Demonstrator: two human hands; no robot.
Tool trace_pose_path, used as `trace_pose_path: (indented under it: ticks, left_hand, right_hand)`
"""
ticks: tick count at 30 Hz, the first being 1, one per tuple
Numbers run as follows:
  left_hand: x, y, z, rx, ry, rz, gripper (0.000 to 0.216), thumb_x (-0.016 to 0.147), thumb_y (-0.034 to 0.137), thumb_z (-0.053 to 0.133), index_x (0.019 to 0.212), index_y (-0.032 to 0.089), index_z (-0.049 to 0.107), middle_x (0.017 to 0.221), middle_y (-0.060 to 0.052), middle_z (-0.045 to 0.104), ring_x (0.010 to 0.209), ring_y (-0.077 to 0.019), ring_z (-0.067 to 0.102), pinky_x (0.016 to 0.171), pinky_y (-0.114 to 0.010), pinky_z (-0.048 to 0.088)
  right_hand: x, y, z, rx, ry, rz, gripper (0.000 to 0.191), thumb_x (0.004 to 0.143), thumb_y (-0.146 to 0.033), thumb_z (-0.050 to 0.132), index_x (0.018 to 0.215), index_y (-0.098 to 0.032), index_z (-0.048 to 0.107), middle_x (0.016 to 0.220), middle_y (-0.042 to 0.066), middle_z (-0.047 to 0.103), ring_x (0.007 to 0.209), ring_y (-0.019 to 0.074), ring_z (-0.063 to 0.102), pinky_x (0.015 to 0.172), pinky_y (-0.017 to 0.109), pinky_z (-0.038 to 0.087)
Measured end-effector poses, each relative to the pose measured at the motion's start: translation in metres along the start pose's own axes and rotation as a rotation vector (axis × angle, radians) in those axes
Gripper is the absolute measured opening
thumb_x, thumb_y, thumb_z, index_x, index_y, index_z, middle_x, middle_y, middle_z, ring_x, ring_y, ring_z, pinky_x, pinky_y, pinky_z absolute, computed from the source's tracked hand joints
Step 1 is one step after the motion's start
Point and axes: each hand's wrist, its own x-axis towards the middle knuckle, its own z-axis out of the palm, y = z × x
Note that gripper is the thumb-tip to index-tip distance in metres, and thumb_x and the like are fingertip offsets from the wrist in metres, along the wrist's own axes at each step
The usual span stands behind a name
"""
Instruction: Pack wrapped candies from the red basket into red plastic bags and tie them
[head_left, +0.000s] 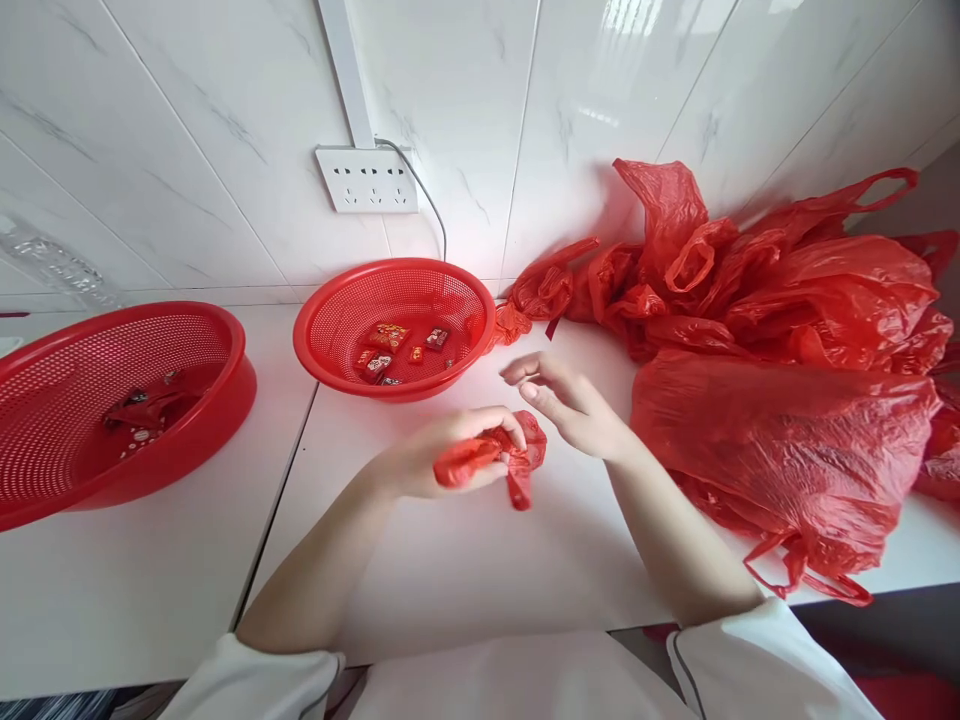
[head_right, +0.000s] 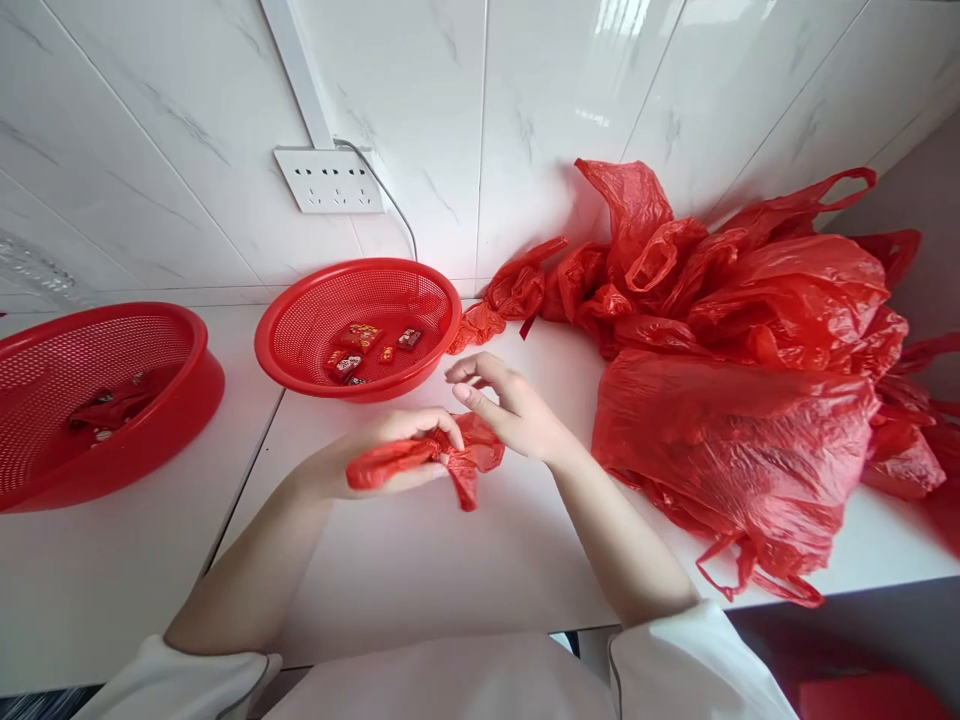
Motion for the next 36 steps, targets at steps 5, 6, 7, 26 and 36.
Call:
trace_pose_path:
  ticks: [5,6,7,26,36]
  left_hand:
    - [-0.005,0.015,0.0,0.182,0.037,-0.045,0.02,0.086,0.03,0.059,0.104,0.022,0.062,0.103,-0.004,0.065,0.084,-0.0165,0.063,0.066,-0.025,0.048]
    - [-0.004,0.012,-0.001,0.2,0.077,-0.042,0.019,0.087,0.03,0.058,0.103,0.022,0.064,0.102,-0.003,0.065,0.087,-0.0171,0.063,0.069,-0.025,0.049]
    - [-0.003,0.009,-0.002,0.236,0.135,-0.021,0.018,0.087,0.03,0.057,0.1,0.022,0.066,0.1,-0.003,0.065,0.088,-0.0172,0.063,0.072,-0.026,0.049]
    - [0.012,-0.022,-0.016,0.119,0.341,0.38,0.011,0.083,0.029,0.068,0.088,0.024,0.078,0.125,-0.01,0.06,0.112,-0.0238,0.06,0.096,-0.038,0.049]
    - [0.01,-0.022,-0.02,0.008,0.095,0.187,0.019,0.084,0.034,0.066,0.093,0.018,0.073,0.104,-0.01,0.07,0.096,-0.0206,0.065,0.089,-0.035,0.051]
  right_hand:
    - [0.01,0.025,0.029,0.339,-0.219,0.068,0.048,0.1,-0.053,0.031,0.123,-0.02,0.057,0.114,0.009,0.064,0.097,0.018,0.063,0.089,0.035,0.049]
    - [0.011,0.027,0.034,0.341,-0.19,0.072,0.048,0.1,-0.053,0.032,0.118,-0.018,0.059,0.11,0.008,0.065,0.095,0.0175,0.062,0.09,0.034,0.049]
    - [0.011,0.028,0.038,0.332,-0.143,0.07,0.046,0.099,-0.052,0.034,0.112,-0.017,0.061,0.108,0.008,0.065,0.095,0.0171,0.062,0.091,0.033,0.048]
    - [0.013,0.032,0.005,0.552,-0.103,0.109,0.005,0.079,-0.017,0.056,0.083,-0.02,0.053,0.096,0.003,0.064,0.097,0.0189,0.059,0.09,0.036,0.045]
    - [0.002,0.008,-0.01,-0.025,-0.001,-0.137,0.011,0.092,-0.032,0.058,0.094,-0.022,0.063,0.097,0.007,0.064,0.094,0.0188,0.06,0.091,0.038,0.047]
